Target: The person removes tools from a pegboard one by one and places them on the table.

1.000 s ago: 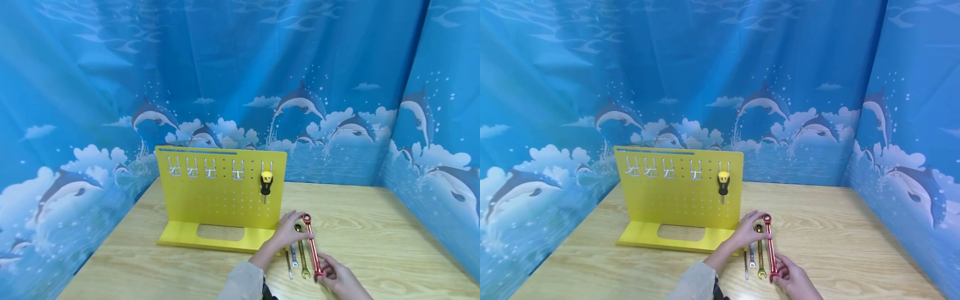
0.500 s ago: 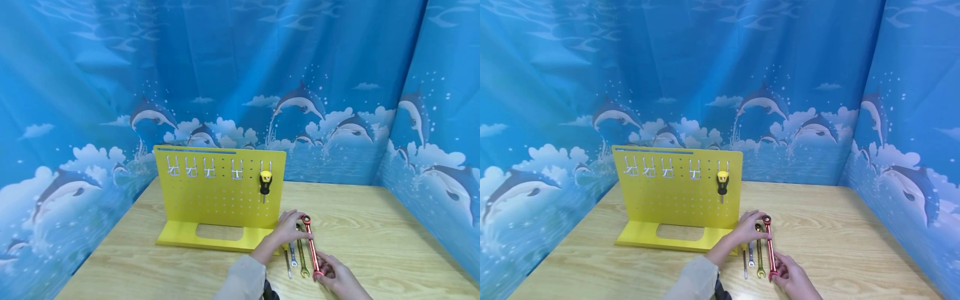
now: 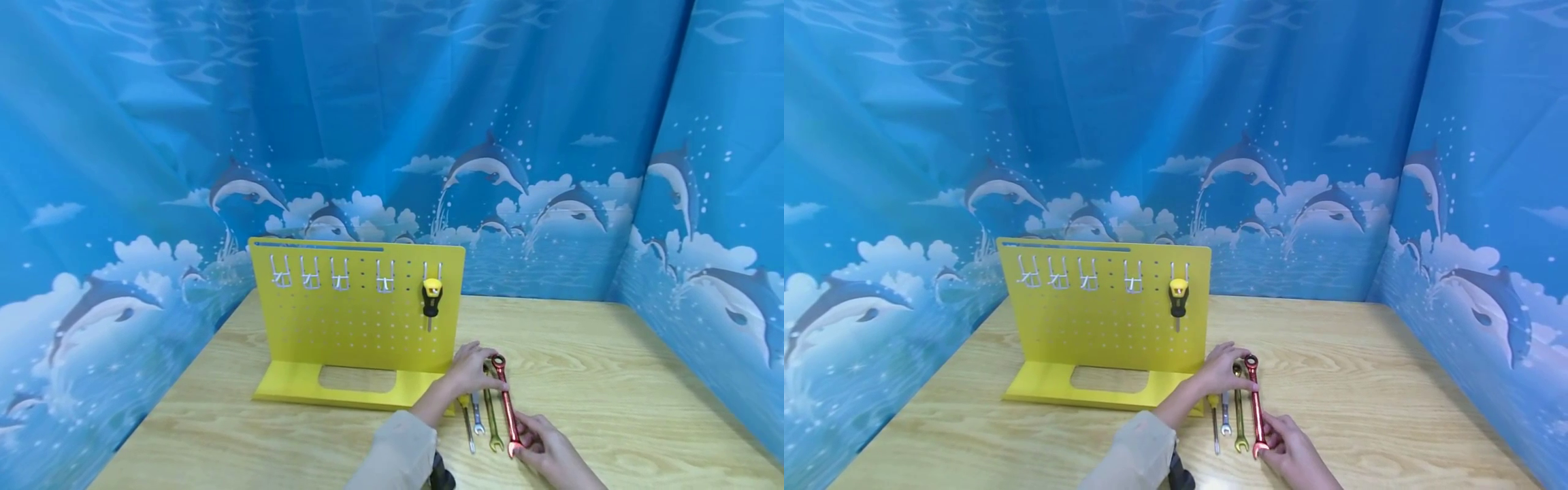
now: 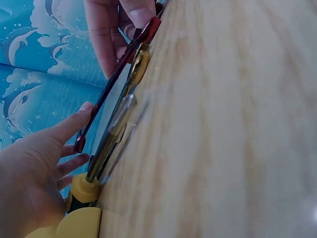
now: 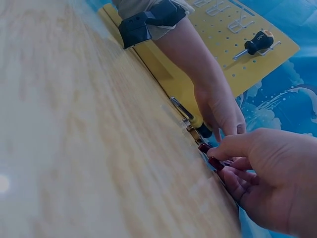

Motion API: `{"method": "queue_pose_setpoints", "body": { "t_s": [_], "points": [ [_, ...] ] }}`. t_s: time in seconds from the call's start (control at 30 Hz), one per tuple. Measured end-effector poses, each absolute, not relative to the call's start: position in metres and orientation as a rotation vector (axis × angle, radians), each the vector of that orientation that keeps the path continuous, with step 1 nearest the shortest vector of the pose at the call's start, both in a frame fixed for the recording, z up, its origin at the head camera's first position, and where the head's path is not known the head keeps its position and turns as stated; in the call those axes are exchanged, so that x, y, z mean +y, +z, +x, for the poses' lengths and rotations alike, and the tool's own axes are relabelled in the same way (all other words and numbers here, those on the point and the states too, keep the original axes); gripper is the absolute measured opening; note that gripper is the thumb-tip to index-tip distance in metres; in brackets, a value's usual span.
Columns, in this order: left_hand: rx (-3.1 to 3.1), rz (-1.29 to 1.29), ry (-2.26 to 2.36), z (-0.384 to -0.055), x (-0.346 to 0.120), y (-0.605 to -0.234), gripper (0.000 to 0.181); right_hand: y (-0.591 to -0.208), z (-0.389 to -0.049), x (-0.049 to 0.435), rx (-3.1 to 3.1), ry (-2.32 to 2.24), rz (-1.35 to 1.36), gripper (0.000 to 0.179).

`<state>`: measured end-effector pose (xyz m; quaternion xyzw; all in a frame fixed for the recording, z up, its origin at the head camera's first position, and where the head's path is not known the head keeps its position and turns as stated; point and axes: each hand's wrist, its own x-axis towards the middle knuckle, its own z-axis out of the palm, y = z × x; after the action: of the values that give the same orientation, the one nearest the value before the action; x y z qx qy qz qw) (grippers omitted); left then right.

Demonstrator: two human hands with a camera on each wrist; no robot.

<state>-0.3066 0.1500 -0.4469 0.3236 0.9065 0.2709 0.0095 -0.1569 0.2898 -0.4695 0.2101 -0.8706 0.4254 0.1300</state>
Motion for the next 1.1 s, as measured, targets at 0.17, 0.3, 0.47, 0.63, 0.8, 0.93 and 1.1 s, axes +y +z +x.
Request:
{"method": "queue_pose_setpoints", "body": {
  "t_s": [0.17, 0.3, 0.47, 0.63, 0.8, 0.93, 1.1],
  "points": [
    [2.862, 0.995, 0.761, -0.3056, 0.1513, -0.4453, 0.075, -0.4699, -0.1561, 0.2897, -2.520, 1.202, 0.622, 0.054],
    [2.896, 1.017, 0.690, -0.3055, 0.1519, -0.4448, 0.073, -0.4700, -0.1562, 0.2901, -2.520, 1.215, 0.612, 0.054],
    [2.923, 1.057, 0.586, -0.3064, 0.1519, -0.4450, 0.069, -0.4697, -0.1570, 0.2903, -2.544, 1.261, 0.579, 0.054],
    [2.915, 1.074, 0.559, -0.3068, 0.1515, -0.4446, 0.067, -0.4689, -0.1567, 0.2896, -2.533, 1.292, 0.572, 0.052],
    [2.909, 1.071, 0.561, -0.3076, 0.1516, -0.4443, 0.067, -0.4666, -0.1562, 0.2886, -2.543, 1.319, 0.536, 0.053],
    [2.913, 1.069, 0.542, -0.3084, 0.1527, -0.4454, 0.067, -0.4656, -0.1559, 0.2878, -2.560, 1.342, 0.495, 0.054],
    [2.923, 1.065, 0.497, -0.3073, 0.1538, -0.4448, 0.067, -0.4639, -0.1552, 0.2860, -2.571, 1.340, 0.429, 0.052]
  ]
}}
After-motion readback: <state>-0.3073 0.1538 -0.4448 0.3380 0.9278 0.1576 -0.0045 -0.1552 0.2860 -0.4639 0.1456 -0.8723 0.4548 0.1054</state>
